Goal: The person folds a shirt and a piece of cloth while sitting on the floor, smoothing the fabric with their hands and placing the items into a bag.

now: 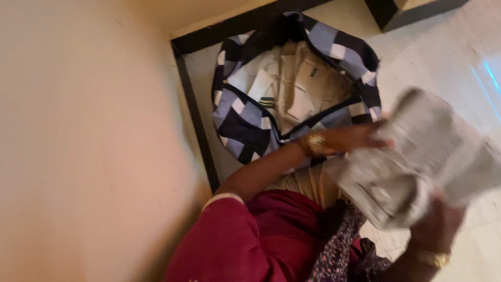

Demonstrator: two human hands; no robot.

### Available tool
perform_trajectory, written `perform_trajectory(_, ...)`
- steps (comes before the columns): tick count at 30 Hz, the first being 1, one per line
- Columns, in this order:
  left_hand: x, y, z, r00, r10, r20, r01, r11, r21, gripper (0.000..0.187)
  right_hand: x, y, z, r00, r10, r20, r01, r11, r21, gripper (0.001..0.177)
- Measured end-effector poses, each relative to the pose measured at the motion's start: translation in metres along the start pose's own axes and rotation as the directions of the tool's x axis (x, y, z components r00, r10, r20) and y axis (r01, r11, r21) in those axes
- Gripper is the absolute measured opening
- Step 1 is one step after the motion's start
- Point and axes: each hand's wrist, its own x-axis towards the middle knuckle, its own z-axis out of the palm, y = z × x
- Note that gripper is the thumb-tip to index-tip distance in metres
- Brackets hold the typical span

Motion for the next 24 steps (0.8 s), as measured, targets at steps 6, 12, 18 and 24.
perform_trajectory(6,-0.145,-0.028,-0.135,0.799,-0.137,-0.586,0.041,0.984,-0.174,0.076,0.097,-0.088,0.143,0.830,0.340,0.442,-0.557,0.490,0.670,0.050)
perform_trajectory(12,-0.193,-0.127,-0.175,0.422,-0.193,-0.886,-0.044,0.972,-0.232,0.062,0.145,-0.108,0.311,0.814,0.118,0.569,-0.273,0.942,0.196,0.106)
perform_trajectory(18,-0.175,-0.246,-0.258,0.242,-0.193,-0.951,0.444,0.894,-0.069,0.051,0.221,-0.095,0.357,0.783,-0.026,0.621,-0.164,0.955,0.247,0.089)
perform_trajectory(24,-0.180,-0.240,-0.231,0.194,-0.128,-0.973,0.743,0.666,0.060,0.056,0.193,-0.057,0.379,0.929,0.003,0.371,-0.115,0.952,0.282,0.091)
